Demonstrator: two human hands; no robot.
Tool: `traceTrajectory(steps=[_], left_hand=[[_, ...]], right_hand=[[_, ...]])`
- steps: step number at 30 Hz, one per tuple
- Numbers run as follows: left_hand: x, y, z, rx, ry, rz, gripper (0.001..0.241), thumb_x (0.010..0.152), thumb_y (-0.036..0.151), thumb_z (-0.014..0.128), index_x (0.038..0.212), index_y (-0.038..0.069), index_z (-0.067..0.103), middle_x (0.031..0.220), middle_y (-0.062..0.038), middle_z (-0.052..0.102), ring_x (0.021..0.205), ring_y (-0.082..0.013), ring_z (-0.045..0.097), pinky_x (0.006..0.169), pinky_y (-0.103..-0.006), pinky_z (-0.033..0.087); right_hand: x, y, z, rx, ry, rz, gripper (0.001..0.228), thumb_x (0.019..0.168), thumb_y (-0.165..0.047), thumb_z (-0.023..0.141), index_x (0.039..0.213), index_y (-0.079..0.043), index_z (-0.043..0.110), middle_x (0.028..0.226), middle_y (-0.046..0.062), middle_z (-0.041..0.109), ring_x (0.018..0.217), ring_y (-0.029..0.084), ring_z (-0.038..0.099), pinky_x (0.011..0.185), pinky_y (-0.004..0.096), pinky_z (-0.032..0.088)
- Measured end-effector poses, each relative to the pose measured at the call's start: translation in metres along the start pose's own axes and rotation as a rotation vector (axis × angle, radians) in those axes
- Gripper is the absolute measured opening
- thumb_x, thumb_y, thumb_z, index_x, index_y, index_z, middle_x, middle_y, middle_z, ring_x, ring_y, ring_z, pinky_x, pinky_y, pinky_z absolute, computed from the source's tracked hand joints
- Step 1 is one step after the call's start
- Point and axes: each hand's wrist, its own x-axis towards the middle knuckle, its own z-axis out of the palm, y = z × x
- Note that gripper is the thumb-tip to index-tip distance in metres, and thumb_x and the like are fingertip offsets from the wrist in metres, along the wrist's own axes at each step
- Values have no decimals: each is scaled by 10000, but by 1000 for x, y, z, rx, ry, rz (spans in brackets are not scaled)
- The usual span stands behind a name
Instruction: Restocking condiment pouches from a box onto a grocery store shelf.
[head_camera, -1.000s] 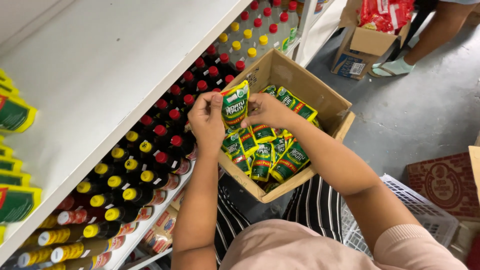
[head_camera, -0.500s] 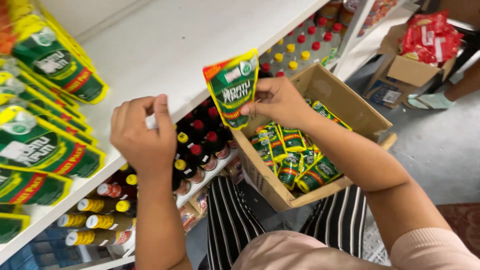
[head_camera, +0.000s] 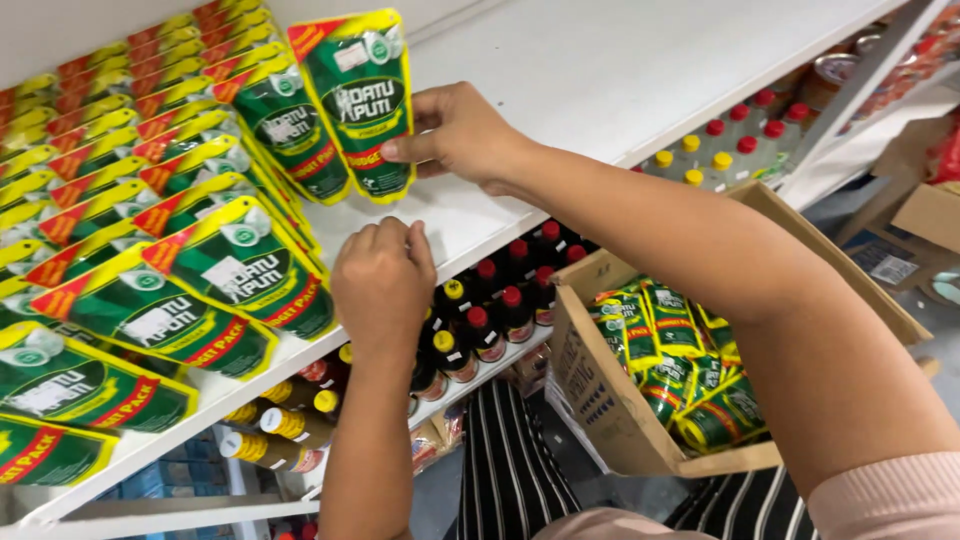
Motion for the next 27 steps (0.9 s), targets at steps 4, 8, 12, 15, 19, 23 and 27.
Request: traceTrajectory(steps=[4,8,12,15,19,23,27], left_hand=[[1,2,-3,-56,-31,-11,218,872,159,773,763,45,623,744,-133,648,715,-339,656,674,-446,530],[1,0,1,-56,-55,-44,230,862,165,782,743,48,624,717,-129,647,686,-330,658,646,-442,524],[0,1,2,-60,-43,-28,232,849,179,784,736,59,622,711,-124,644,691,-329,657,650,-444,526],[-1,1,3,-69,-57,-33,239,852,182,782,732,59,616,711,-123,641,698,-327,659,650,-441,527],[-1,0,4,-84,-66,-38,242,856,178,778,729,56,613,708,-128,633,701,-329,657,650,-439,529],[-2,0,4,-94,-72,-38,240,855,176,776,735,51,610,714,-129,631,706,-330,655,651,-438,532],[-2,0,4,-102,-75,-42,231,855,170,774,741,52,612,720,-123,636,707,-327,656,653,-441,532]], right_hand=[[36,24,24,-4,-15,85,287,819,-72,816,1093,-18,752,990,42,758,853,137,739,766,308,645],[53,30,41,-101,-23,125,277,829,-70,839,1086,2,765,948,71,738,802,145,685,717,310,601],[64,42,51,-135,14,120,308,797,-66,833,1090,-8,758,950,52,753,791,145,705,698,308,607],[68,48,57,-164,32,108,326,789,-62,834,1100,-4,756,941,61,756,774,155,704,687,313,609],[68,47,63,-147,27,117,341,788,-68,831,1113,-18,741,940,51,763,779,141,709,675,305,608],[65,45,65,-215,5,95,322,800,-75,847,1102,-9,757,916,67,730,753,144,672,658,305,588],[65,43,63,-265,-3,75,344,795,-79,834,1124,-37,745,916,53,759,741,131,683,647,294,587]])
